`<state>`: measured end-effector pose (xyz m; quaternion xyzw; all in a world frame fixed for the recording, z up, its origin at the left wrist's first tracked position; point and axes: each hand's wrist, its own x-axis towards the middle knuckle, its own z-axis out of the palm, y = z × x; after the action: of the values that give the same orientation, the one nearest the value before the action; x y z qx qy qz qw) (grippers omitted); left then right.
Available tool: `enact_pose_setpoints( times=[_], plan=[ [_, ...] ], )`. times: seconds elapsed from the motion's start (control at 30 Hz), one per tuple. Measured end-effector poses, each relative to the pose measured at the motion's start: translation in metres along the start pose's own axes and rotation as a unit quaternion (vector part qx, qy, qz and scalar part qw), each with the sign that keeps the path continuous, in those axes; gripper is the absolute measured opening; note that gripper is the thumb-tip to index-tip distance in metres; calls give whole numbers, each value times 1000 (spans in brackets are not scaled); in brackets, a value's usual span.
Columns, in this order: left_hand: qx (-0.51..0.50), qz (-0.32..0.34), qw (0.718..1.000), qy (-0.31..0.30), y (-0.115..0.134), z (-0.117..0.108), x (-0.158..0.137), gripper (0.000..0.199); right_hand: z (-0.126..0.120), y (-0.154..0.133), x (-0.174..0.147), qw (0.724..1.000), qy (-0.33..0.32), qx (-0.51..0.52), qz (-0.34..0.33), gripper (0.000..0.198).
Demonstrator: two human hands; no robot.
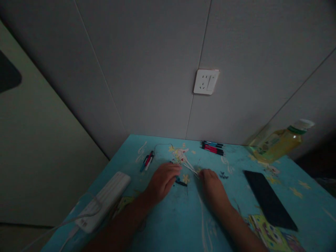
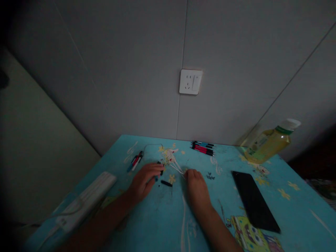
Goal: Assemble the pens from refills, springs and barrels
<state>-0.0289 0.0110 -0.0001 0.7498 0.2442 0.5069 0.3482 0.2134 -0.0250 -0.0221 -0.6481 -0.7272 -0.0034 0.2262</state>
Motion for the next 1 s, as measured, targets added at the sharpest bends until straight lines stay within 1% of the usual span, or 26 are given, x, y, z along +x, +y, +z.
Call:
enact_pose_setpoints(
  times=[0.07, 0.13, 0.23, 0.3, 0.37, 0.47, 0.63, 0.8, 0.9, 1.0],
  plan=[
    [39, 17, 999, -25, -3, 0, -1, 29, -4, 1, 0, 999, 4, 41, 28, 21],
    [57, 13, 998, -30, -5, 2, -1, 31, -10, -1, 1, 995, 20, 89, 37, 23],
    [75, -24, 997, -4, -8, 6, 1, 30, -23, -7, 2, 984, 68, 162, 9, 28],
    [90, -57, 994, 11, -10, 7, 2, 29, -30, -11, 1, 978, 93, 186, -19, 30],
    [100, -80, 992, 18, -12, 7, 3, 29, -33, -14, 0, 976, 105, 189, -37, 29],
    [107, -93, 990, 20, -12, 7, 4, 30, -33, -15, -1, 977, 107, 182, -39, 29],
    [112, -91, 990, 1, -8, 8, 4, 30, -32, -15, 0, 976, 116, 182, -24, 31],
    [129, -77, 988, -19, -9, 7, 4, 30, -30, -12, -1, 977, 115, 176, -34, 31],
    [184, -58, 980, -45, -13, 7, 3, 30, -25, -8, -1, 979, 115, 162, -48, 31],
    [265, -20, 958, -107, -16, 7, 1, 30, -19, -8, -1, 979, 93, 154, -93, 29]
  ],
)
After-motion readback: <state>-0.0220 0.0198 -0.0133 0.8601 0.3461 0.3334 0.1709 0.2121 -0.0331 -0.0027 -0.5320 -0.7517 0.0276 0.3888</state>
